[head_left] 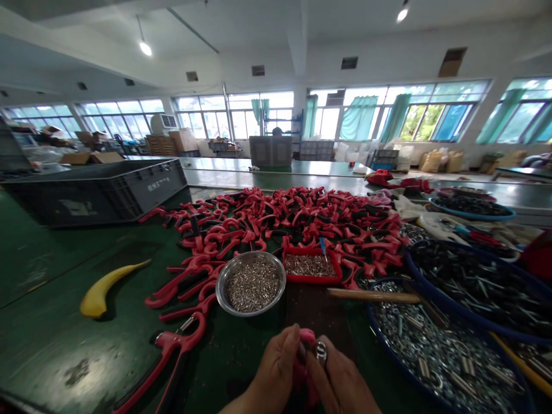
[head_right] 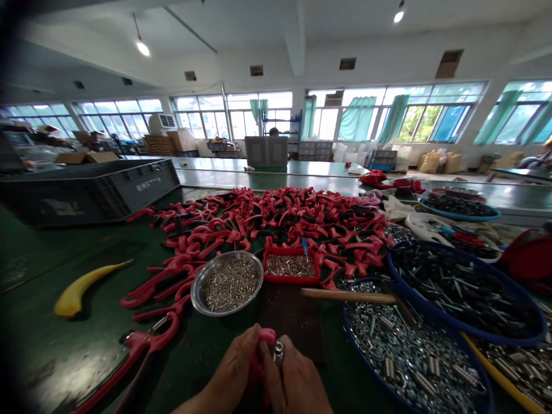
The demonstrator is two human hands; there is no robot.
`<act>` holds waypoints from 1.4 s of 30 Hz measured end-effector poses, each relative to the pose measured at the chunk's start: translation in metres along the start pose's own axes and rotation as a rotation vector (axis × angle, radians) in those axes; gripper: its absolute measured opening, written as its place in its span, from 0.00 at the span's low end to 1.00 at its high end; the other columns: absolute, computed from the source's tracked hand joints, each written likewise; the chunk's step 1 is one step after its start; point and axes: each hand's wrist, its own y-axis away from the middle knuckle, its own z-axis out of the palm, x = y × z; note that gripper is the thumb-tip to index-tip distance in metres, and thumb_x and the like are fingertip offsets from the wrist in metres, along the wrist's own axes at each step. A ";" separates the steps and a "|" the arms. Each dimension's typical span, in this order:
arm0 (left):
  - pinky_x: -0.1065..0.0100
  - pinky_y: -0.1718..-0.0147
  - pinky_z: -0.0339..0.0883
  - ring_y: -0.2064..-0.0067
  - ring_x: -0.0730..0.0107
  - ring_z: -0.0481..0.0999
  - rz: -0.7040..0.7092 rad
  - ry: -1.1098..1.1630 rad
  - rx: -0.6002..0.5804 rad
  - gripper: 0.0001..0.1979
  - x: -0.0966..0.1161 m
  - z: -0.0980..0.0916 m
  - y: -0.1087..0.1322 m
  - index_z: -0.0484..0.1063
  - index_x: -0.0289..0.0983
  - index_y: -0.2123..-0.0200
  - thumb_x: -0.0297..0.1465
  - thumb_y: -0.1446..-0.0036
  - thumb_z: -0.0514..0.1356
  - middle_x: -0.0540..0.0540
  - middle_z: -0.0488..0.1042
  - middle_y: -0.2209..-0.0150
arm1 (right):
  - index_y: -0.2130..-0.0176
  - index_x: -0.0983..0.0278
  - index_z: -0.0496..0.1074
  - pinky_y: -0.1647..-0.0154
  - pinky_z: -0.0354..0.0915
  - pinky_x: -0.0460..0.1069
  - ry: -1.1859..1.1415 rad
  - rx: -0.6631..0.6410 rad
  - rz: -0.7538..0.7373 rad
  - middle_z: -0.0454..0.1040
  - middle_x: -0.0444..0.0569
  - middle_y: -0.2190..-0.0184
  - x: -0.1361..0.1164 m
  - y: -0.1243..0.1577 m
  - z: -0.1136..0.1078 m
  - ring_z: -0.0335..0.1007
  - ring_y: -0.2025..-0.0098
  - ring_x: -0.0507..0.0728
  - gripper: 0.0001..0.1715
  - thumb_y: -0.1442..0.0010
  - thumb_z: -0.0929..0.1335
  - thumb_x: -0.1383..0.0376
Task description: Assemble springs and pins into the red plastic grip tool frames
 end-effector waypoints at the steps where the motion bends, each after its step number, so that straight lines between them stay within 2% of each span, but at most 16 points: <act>1: 0.74 0.75 0.54 0.76 0.77 0.57 0.001 0.005 -0.005 0.23 0.000 -0.001 0.000 0.63 0.35 0.75 0.49 0.44 0.47 0.54 0.58 0.79 | 0.68 0.60 0.68 0.71 0.66 0.48 -0.018 -0.001 -0.004 0.75 0.50 0.74 -0.002 0.000 0.000 0.71 0.74 0.57 0.21 0.39 0.54 0.53; 8: 0.74 0.77 0.52 0.77 0.77 0.55 0.015 0.006 -0.086 0.23 0.008 0.000 0.006 0.61 0.35 0.78 0.50 0.47 0.50 0.54 0.57 0.80 | 0.60 0.62 0.69 0.68 0.66 0.50 0.061 -0.059 -0.098 0.76 0.53 0.70 0.001 0.005 -0.006 0.72 0.71 0.59 0.24 0.40 0.54 0.52; 11: 0.73 0.76 0.54 0.76 0.76 0.54 0.020 -0.001 -0.055 0.25 0.008 0.001 0.008 0.62 0.36 0.79 0.52 0.48 0.49 0.53 0.57 0.80 | 0.60 0.63 0.70 0.70 0.67 0.49 0.113 -0.202 -0.144 0.76 0.53 0.70 0.003 0.000 -0.012 0.72 0.72 0.58 0.24 0.39 0.52 0.55; 14: 0.73 0.76 0.54 0.76 0.75 0.54 -0.002 -0.107 -0.070 0.26 0.004 -0.001 0.008 0.63 0.36 0.79 0.53 0.48 0.47 0.53 0.56 0.80 | 0.57 0.66 0.70 0.66 0.68 0.51 0.233 -0.375 -0.209 0.76 0.58 0.64 0.004 -0.003 -0.018 0.73 0.66 0.61 0.25 0.39 0.53 0.57; 17: 0.72 0.74 0.54 0.75 0.74 0.55 0.012 -0.246 -0.067 0.27 0.002 -0.002 0.009 0.62 0.36 0.80 0.53 0.47 0.45 0.53 0.55 0.80 | 0.52 0.70 0.68 0.64 0.68 0.51 0.309 -0.443 -0.180 0.75 0.61 0.62 0.005 0.000 -0.019 0.73 0.64 0.62 0.27 0.39 0.53 0.58; 20: 0.72 0.75 0.53 0.76 0.74 0.55 0.028 -0.300 -0.067 0.26 0.002 -0.002 0.008 0.61 0.36 0.80 0.52 0.45 0.44 0.54 0.54 0.80 | 0.50 0.72 0.66 0.63 0.68 0.51 0.279 -0.440 -0.116 0.76 0.61 0.64 0.006 0.002 -0.019 0.73 0.64 0.62 0.26 0.41 0.56 0.61; 24: 0.73 0.76 0.53 0.76 0.75 0.57 0.010 -0.382 -0.117 0.23 0.005 -0.003 -0.002 0.62 0.36 0.77 0.48 0.43 0.44 0.54 0.56 0.79 | 0.50 0.70 0.67 0.56 0.66 0.53 0.149 -0.426 -0.055 0.74 0.61 0.58 0.004 -0.003 -0.021 0.71 0.57 0.62 0.24 0.43 0.60 0.61; 27: 0.72 0.73 0.55 0.74 0.73 0.62 0.035 -0.542 -0.119 0.24 0.011 -0.007 -0.018 0.65 0.36 0.75 0.47 0.41 0.42 0.52 0.61 0.78 | 0.54 0.65 0.70 0.57 0.66 0.52 -0.049 -0.311 0.043 0.74 0.56 0.58 0.001 -0.012 -0.017 0.70 0.56 0.60 0.21 0.42 0.60 0.57; 30: 0.67 0.67 0.59 0.69 0.65 0.69 0.091 -0.790 -0.100 0.25 0.027 -0.012 -0.031 0.69 0.36 0.66 0.48 0.42 0.41 0.46 0.70 0.72 | 0.59 0.63 0.72 0.64 0.69 0.50 -0.267 -0.189 0.167 0.75 0.52 0.66 0.003 -0.020 -0.010 0.71 0.62 0.57 0.22 0.42 0.60 0.52; 32: 0.60 0.58 0.58 0.58 0.55 0.70 0.156 -0.942 -0.096 0.29 0.038 -0.015 -0.033 0.67 0.35 0.54 0.51 0.46 0.45 0.38 0.72 0.60 | 0.60 0.64 0.72 0.66 0.69 0.49 -0.382 -0.137 0.260 0.75 0.50 0.69 0.006 -0.026 -0.009 0.72 0.64 0.56 0.24 0.43 0.60 0.50; 34: 0.52 0.50 0.50 0.48 0.45 0.63 0.224 -1.031 -0.098 0.42 0.044 -0.015 -0.030 0.59 0.33 0.45 0.56 0.57 0.54 0.32 0.64 0.48 | 0.60 0.64 0.72 0.62 0.68 0.51 -0.471 -0.092 0.351 0.75 0.50 0.68 0.009 -0.031 -0.010 0.71 0.60 0.57 0.26 0.44 0.61 0.48; 36: 0.48 0.46 0.42 0.44 0.40 0.57 0.273 -1.063 -0.096 0.57 0.041 -0.013 -0.025 0.52 0.31 0.41 0.58 0.72 0.62 0.30 0.58 0.44 | 0.59 0.65 0.72 0.56 0.65 0.53 -0.523 -0.071 0.417 0.75 0.51 0.63 0.009 -0.035 -0.011 0.67 0.54 0.59 0.27 0.46 0.62 0.47; 37: 0.47 0.45 0.40 0.45 0.39 0.57 0.276 -1.066 -0.085 0.61 0.037 -0.011 -0.023 0.51 0.29 0.41 0.56 0.77 0.64 0.29 0.59 0.44 | 0.58 0.65 0.72 0.54 0.64 0.54 -0.535 -0.066 0.441 0.74 0.52 0.60 0.009 -0.035 -0.011 0.66 0.51 0.59 0.27 0.46 0.63 0.47; 38: 0.47 0.45 0.40 0.45 0.38 0.58 0.268 -1.066 -0.063 0.63 0.032 -0.009 -0.021 0.51 0.28 0.41 0.54 0.80 0.66 0.28 0.59 0.45 | 0.57 0.65 0.72 0.52 0.62 0.55 -0.537 -0.063 0.455 0.73 0.52 0.58 0.008 -0.035 -0.010 0.64 0.50 0.59 0.28 0.46 0.63 0.47; 40: 0.46 0.45 0.43 0.46 0.38 0.59 0.221 -1.063 -0.021 0.60 0.021 -0.007 -0.019 0.52 0.25 0.42 0.49 0.78 0.67 0.27 0.61 0.46 | 0.57 0.64 0.72 0.51 0.61 0.54 -0.508 -0.074 0.441 0.73 0.52 0.57 0.008 -0.035 -0.013 0.64 0.50 0.59 0.28 0.46 0.62 0.47; 42: 0.47 0.46 0.46 0.46 0.39 0.59 0.159 -1.041 -0.017 0.56 0.015 -0.008 -0.019 0.54 0.26 0.42 0.48 0.74 0.66 0.28 0.61 0.46 | 0.63 0.63 0.74 0.56 0.64 0.53 -0.379 -0.165 0.352 0.76 0.50 0.64 0.009 -0.038 -0.022 0.69 0.56 0.58 0.25 0.45 0.61 0.48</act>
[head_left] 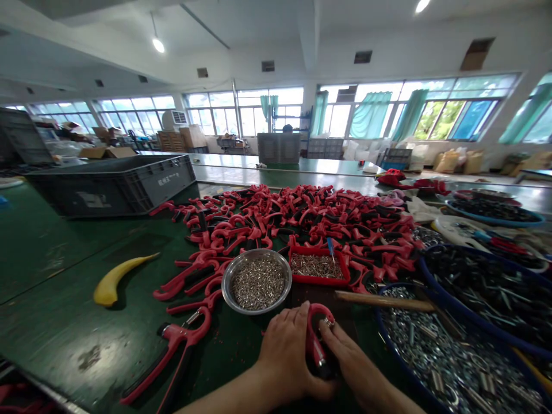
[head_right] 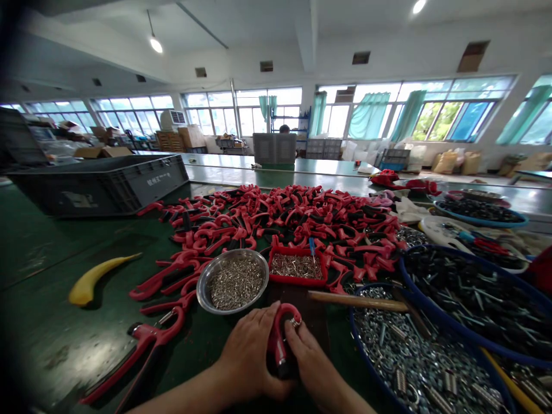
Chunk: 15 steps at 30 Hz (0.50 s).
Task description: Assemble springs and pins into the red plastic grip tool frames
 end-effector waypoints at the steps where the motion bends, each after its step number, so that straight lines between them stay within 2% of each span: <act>1: 0.48 0.46 0.46 0.45 0.40 0.58 -0.011 0.013 -0.025 0.55 -0.002 0.000 0.000 0.54 0.27 0.42 0.48 0.73 0.65 0.29 0.60 0.45 | 0.68 0.63 0.74 0.59 0.66 0.52 0.148 -0.061 -0.046 0.76 0.48 0.69 -0.003 -0.003 -0.009 0.71 0.62 0.58 0.24 0.44 0.61 0.48; 3: 0.48 0.45 0.45 0.44 0.41 0.56 -0.016 0.010 -0.083 0.55 -0.004 -0.002 -0.003 0.53 0.29 0.41 0.48 0.72 0.65 0.31 0.58 0.44 | 0.74 0.63 0.72 0.66 0.66 0.50 0.580 -0.117 -0.131 0.74 0.46 0.77 -0.014 -0.017 -0.031 0.72 0.70 0.57 0.24 0.41 0.59 0.50; 4: 0.49 0.44 0.44 0.44 0.41 0.55 -0.011 -0.016 -0.103 0.56 -0.004 -0.004 -0.006 0.52 0.29 0.41 0.49 0.73 0.65 0.31 0.58 0.43 | 0.73 0.63 0.72 0.67 0.65 0.50 0.817 -0.096 -0.159 0.74 0.46 0.77 -0.021 -0.027 -0.042 0.71 0.70 0.56 0.24 0.39 0.57 0.52; 5: 0.49 0.44 0.43 0.44 0.41 0.55 0.000 -0.056 -0.115 0.56 -0.004 -0.005 -0.010 0.52 0.29 0.41 0.49 0.74 0.65 0.32 0.58 0.43 | 0.69 0.63 0.71 0.66 0.65 0.50 1.031 -0.002 -0.170 0.74 0.47 0.74 -0.028 -0.040 -0.053 0.71 0.68 0.56 0.23 0.37 0.55 0.55; 6: 0.49 0.44 0.44 0.44 0.42 0.56 0.009 -0.106 -0.126 0.57 -0.003 -0.004 -0.015 0.52 0.29 0.41 0.49 0.75 0.65 0.32 0.59 0.44 | 0.64 0.64 0.71 0.65 0.64 0.52 1.123 0.062 -0.157 0.75 0.50 0.70 -0.035 -0.055 -0.060 0.71 0.65 0.58 0.21 0.37 0.55 0.57; 8: 0.50 0.45 0.46 0.46 0.44 0.58 0.025 -0.209 -0.147 0.58 -0.002 0.001 -0.027 0.53 0.30 0.41 0.50 0.77 0.65 0.34 0.61 0.45 | 0.59 0.64 0.69 0.60 0.63 0.54 1.208 0.072 -0.156 0.73 0.51 0.63 -0.044 -0.089 -0.067 0.69 0.59 0.58 0.14 0.38 0.59 0.62; 10: 0.50 0.45 0.47 0.47 0.45 0.60 0.028 -0.289 -0.180 0.57 -0.002 0.008 -0.036 0.54 0.31 0.42 0.51 0.77 0.65 0.35 0.62 0.46 | 0.59 0.65 0.69 0.58 0.64 0.55 1.269 -0.005 -0.145 0.71 0.50 0.60 -0.046 -0.121 -0.061 0.68 0.58 0.56 0.11 0.40 0.63 0.62; 13: 0.52 0.44 0.45 0.45 0.45 0.57 0.012 -0.340 -0.226 0.58 -0.006 0.016 -0.041 0.53 0.29 0.41 0.51 0.76 0.65 0.34 0.59 0.44 | 0.55 0.65 0.66 0.58 0.65 0.56 1.324 -0.080 -0.110 0.68 0.50 0.56 -0.038 -0.158 -0.045 0.67 0.58 0.56 0.15 0.41 0.64 0.61; 15: 0.54 0.43 0.44 0.43 0.45 0.55 0.029 -0.326 -0.246 0.60 -0.009 0.010 -0.040 0.51 0.30 0.41 0.53 0.78 0.65 0.34 0.56 0.42 | 0.53 0.66 0.65 0.59 0.65 0.55 1.328 -0.086 -0.093 0.67 0.51 0.54 -0.029 -0.173 -0.037 0.67 0.58 0.56 0.16 0.41 0.64 0.61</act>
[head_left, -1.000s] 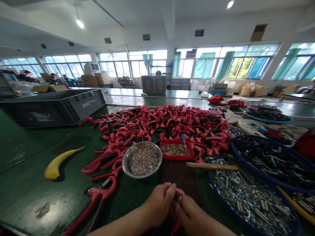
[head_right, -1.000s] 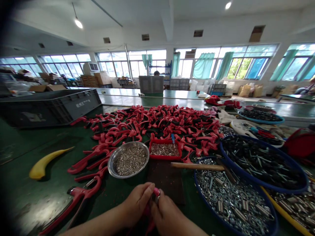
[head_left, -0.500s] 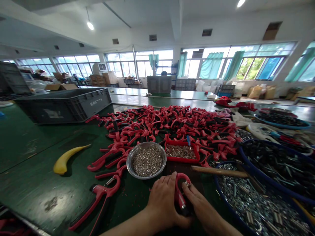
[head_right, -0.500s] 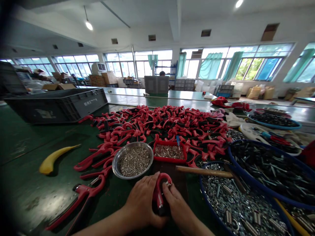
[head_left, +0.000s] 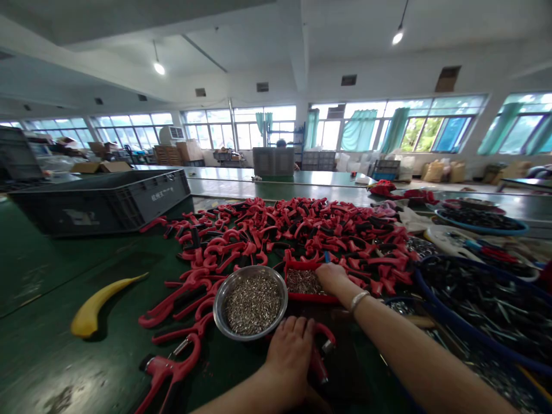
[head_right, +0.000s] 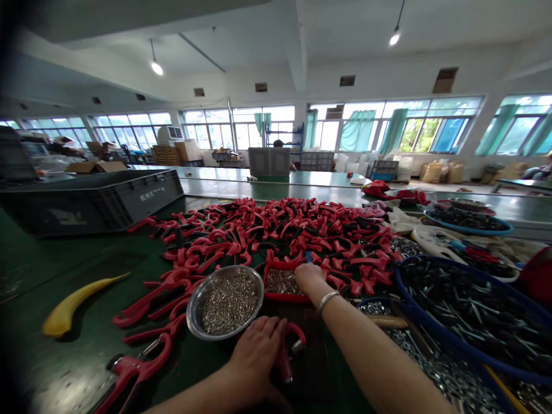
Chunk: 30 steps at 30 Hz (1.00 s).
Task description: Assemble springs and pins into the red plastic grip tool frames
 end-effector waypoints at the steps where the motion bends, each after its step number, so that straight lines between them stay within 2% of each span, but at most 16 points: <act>1: 0.55 0.43 0.46 0.43 0.46 0.54 0.018 0.014 0.009 0.60 -0.003 -0.006 0.001 0.52 0.31 0.41 0.54 0.77 0.65 0.36 0.56 0.42 | 0.53 0.66 0.65 0.59 0.65 0.55 -0.007 0.001 0.002 0.67 0.51 0.54 0.000 -0.004 0.004 0.67 0.57 0.56 0.17 0.41 0.64 0.61; 3: 0.59 0.46 0.53 0.44 0.52 0.58 0.031 0.011 0.082 0.50 -0.010 -0.024 -0.003 0.55 0.35 0.42 0.56 0.66 0.61 0.40 0.59 0.43 | 0.53 0.65 0.65 0.58 0.65 0.56 -0.036 0.011 -0.008 0.67 0.51 0.54 0.005 -0.007 0.008 0.67 0.57 0.56 0.16 0.40 0.64 0.61; 5: 0.62 0.50 0.58 0.47 0.60 0.63 -0.036 -0.081 0.184 0.29 -0.019 -0.046 -0.019 0.60 0.40 0.46 0.49 0.48 0.52 0.44 0.65 0.47 | 0.54 0.64 0.66 0.58 0.65 0.56 -0.077 0.029 -0.025 0.67 0.51 0.54 0.012 -0.005 0.010 0.66 0.57 0.56 0.16 0.40 0.64 0.61; 6: 0.63 0.51 0.58 0.49 0.63 0.65 -0.097 -0.170 0.180 0.21 -0.023 -0.055 -0.031 0.63 0.42 0.48 0.43 0.42 0.49 0.45 0.67 0.50 | 0.54 0.64 0.66 0.57 0.65 0.56 -0.101 0.039 -0.036 0.67 0.50 0.54 0.015 -0.002 0.010 0.66 0.57 0.56 0.15 0.40 0.63 0.61; 8: 0.61 0.52 0.59 0.51 0.63 0.67 -0.136 -0.233 0.121 0.14 -0.032 -0.068 -0.060 0.68 0.41 0.54 0.37 0.41 0.51 0.44 0.70 0.54 | 0.54 0.64 0.66 0.57 0.64 0.56 -0.155 0.061 -0.056 0.67 0.50 0.54 0.020 0.003 0.010 0.66 0.56 0.56 0.15 0.40 0.63 0.61; 12: 0.57 0.57 0.65 0.56 0.64 0.69 -0.160 -0.301 -0.010 0.14 -0.040 -0.070 -0.112 0.66 0.36 0.54 0.35 0.42 0.54 0.43 0.67 0.54 | 0.56 0.65 0.67 0.58 0.65 0.56 -0.285 0.097 -0.063 0.68 0.49 0.56 0.025 0.013 0.014 0.67 0.58 0.56 0.14 0.40 0.63 0.61; 15: 0.58 0.59 0.66 0.56 0.65 0.69 -0.175 -0.330 -0.054 0.15 -0.042 -0.064 -0.127 0.64 0.36 0.53 0.35 0.42 0.54 0.43 0.67 0.53 | 0.56 0.65 0.67 0.61 0.66 0.54 -0.399 0.096 -0.055 0.69 0.49 0.57 0.030 0.016 0.021 0.68 0.61 0.55 0.14 0.40 0.64 0.61; 19: 0.58 0.59 0.66 0.56 0.65 0.69 -0.195 -0.336 -0.046 0.15 -0.047 -0.060 -0.126 0.65 0.36 0.53 0.35 0.42 0.54 0.43 0.67 0.53 | 0.57 0.66 0.67 0.64 0.67 0.52 -0.524 0.085 -0.052 0.70 0.48 0.58 0.036 0.016 0.028 0.68 0.62 0.54 0.14 0.41 0.64 0.61; 25: 0.57 0.59 0.66 0.56 0.64 0.69 -0.203 -0.291 0.044 0.15 -0.048 -0.064 -0.123 0.65 0.35 0.53 0.36 0.42 0.54 0.43 0.67 0.54 | 0.58 0.66 0.68 0.63 0.67 0.53 -0.600 0.105 -0.069 0.70 0.48 0.59 0.031 0.014 0.025 0.68 0.62 0.54 0.13 0.41 0.64 0.61; 30: 0.59 0.59 0.66 0.58 0.66 0.70 -0.126 -0.177 0.082 0.13 -0.048 -0.072 -0.113 0.68 0.34 0.59 0.36 0.43 0.56 0.45 0.70 0.59 | 0.66 0.67 0.70 0.65 0.66 0.50 -0.683 0.159 -0.092 0.72 0.44 0.68 0.027 0.027 0.017 0.69 0.67 0.52 0.09 0.42 0.66 0.63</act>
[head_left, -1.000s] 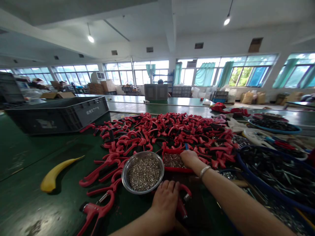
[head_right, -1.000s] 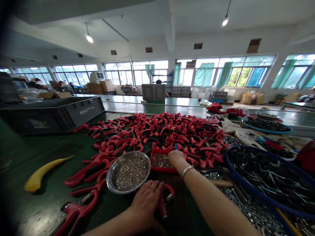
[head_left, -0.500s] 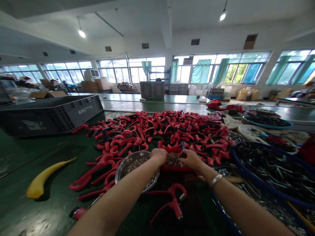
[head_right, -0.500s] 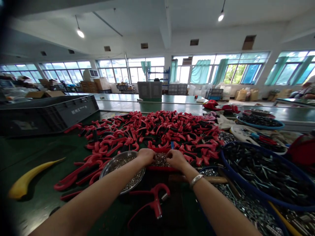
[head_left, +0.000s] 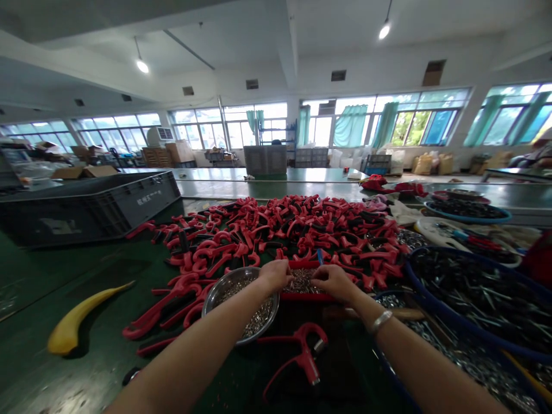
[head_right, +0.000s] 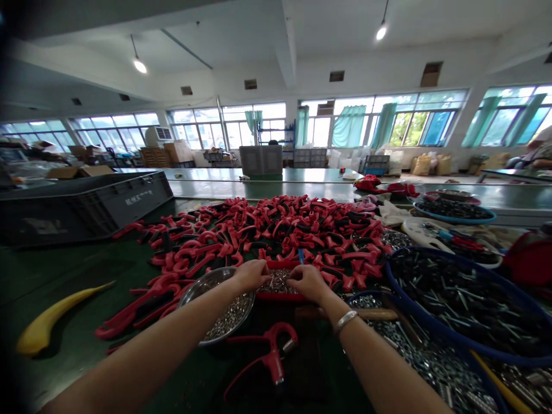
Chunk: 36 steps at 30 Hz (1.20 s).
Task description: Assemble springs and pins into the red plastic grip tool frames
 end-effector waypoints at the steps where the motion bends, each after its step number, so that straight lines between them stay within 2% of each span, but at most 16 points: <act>1: 0.61 0.60 0.66 0.59 0.66 0.71 0.024 0.032 0.006 0.12 0.000 -0.002 0.004 0.69 0.35 0.61 0.36 0.45 0.57 0.46 0.71 0.61 | 0.68 0.68 0.70 0.65 0.66 0.50 -0.020 0.018 -0.010 0.72 0.44 0.70 -0.003 0.006 -0.002 0.69 0.68 0.52 0.07 0.44 0.67 0.64; 3: 0.68 0.61 0.65 0.60 0.68 0.72 0.078 0.103 0.019 0.11 0.000 -0.005 0.017 0.70 0.37 0.61 0.35 0.48 0.59 0.48 0.73 0.64 | 0.71 0.67 0.71 0.66 0.64 0.48 -0.062 0.050 -0.032 0.73 0.44 0.74 -0.011 0.023 -0.006 0.68 0.69 0.52 0.05 0.47 0.68 0.67; 6: 0.73 0.62 0.64 0.61 0.72 0.72 0.167 0.194 0.032 0.12 0.005 -0.007 0.045 0.69 0.42 0.56 0.33 0.45 0.55 0.52 0.74 0.62 | 0.69 0.65 0.72 0.69 0.62 0.46 -0.111 0.061 -0.060 0.74 0.44 0.74 -0.024 0.058 -0.010 0.68 0.71 0.53 0.06 0.47 0.66 0.65; 10: 0.72 0.59 0.62 0.59 0.70 0.72 0.275 0.234 0.009 0.12 0.014 0.000 0.089 0.73 0.45 0.59 0.35 0.42 0.51 0.51 0.74 0.61 | 0.72 0.62 0.70 0.69 0.60 0.46 -0.078 0.017 -0.072 0.73 0.44 0.74 -0.032 0.107 -0.007 0.68 0.70 0.54 0.08 0.45 0.63 0.63; 14: 0.71 0.66 0.63 0.64 0.68 0.73 0.277 0.108 -0.045 0.13 0.020 0.015 0.119 0.72 0.44 0.61 0.35 0.40 0.48 0.48 0.72 0.62 | 0.69 0.61 0.67 0.66 0.59 0.48 0.145 -0.099 0.016 0.73 0.47 0.70 -0.028 0.131 0.006 0.68 0.66 0.56 0.12 0.40 0.57 0.63; 17: 0.71 0.66 0.62 0.64 0.69 0.73 0.206 0.107 -0.036 0.11 0.021 0.019 0.131 0.70 0.41 0.62 0.34 0.41 0.49 0.48 0.71 0.63 | 0.67 0.61 0.65 0.62 0.58 0.48 0.231 -0.138 0.050 0.73 0.50 0.67 -0.024 0.128 0.014 0.68 0.64 0.56 0.13 0.39 0.55 0.64; 22: 0.73 0.65 0.60 0.63 0.71 0.72 0.166 0.332 -0.014 0.06 0.020 0.012 0.139 0.72 0.43 0.65 0.33 0.45 0.55 0.53 0.74 0.66 | 0.68 0.64 0.68 0.62 0.58 0.50 0.255 -0.193 0.086 0.73 0.53 0.66 -0.019 0.109 0.016 0.68 0.61 0.59 0.14 0.40 0.57 0.64; 27: 0.74 0.66 0.60 0.64 0.72 0.71 0.163 0.476 0.060 0.07 0.019 0.018 0.130 0.75 0.43 0.68 0.36 0.49 0.58 0.52 0.74 0.67 | 0.74 0.66 0.71 0.74 0.58 0.45 0.201 -0.330 0.120 0.72 0.47 0.75 -0.013 0.090 0.014 0.67 0.71 0.53 0.15 0.43 0.60 0.63; 30: 0.74 0.68 0.60 0.66 0.72 0.72 0.146 0.491 0.052 0.08 0.022 0.026 0.119 0.75 0.44 0.66 0.35 0.48 0.57 0.53 0.75 0.68 | 0.75 0.66 0.70 0.80 0.55 0.43 0.199 -0.399 0.167 0.69 0.42 0.81 -0.013 0.081 0.013 0.63 0.78 0.49 0.14 0.44 0.61 0.64; 33: 0.74 0.70 0.60 0.66 0.72 0.72 0.142 0.509 0.030 0.09 0.027 0.032 0.110 0.74 0.43 0.64 0.35 0.48 0.56 0.54 0.76 0.68 | 0.78 0.66 0.69 0.81 0.53 0.43 0.273 -0.398 0.192 0.66 0.41 0.83 -0.016 0.073 0.012 0.61 0.80 0.49 0.13 0.45 0.64 0.63; 36: 0.74 0.72 0.59 0.68 0.73 0.72 0.112 0.509 0.041 0.09 0.030 0.035 0.106 0.73 0.43 0.64 0.37 0.48 0.56 0.54 0.76 0.69 | 0.78 0.65 0.68 0.77 0.56 0.46 0.398 -0.326 0.170 0.70 0.46 0.80 -0.024 0.071 0.012 0.66 0.75 0.53 0.12 0.46 0.64 0.63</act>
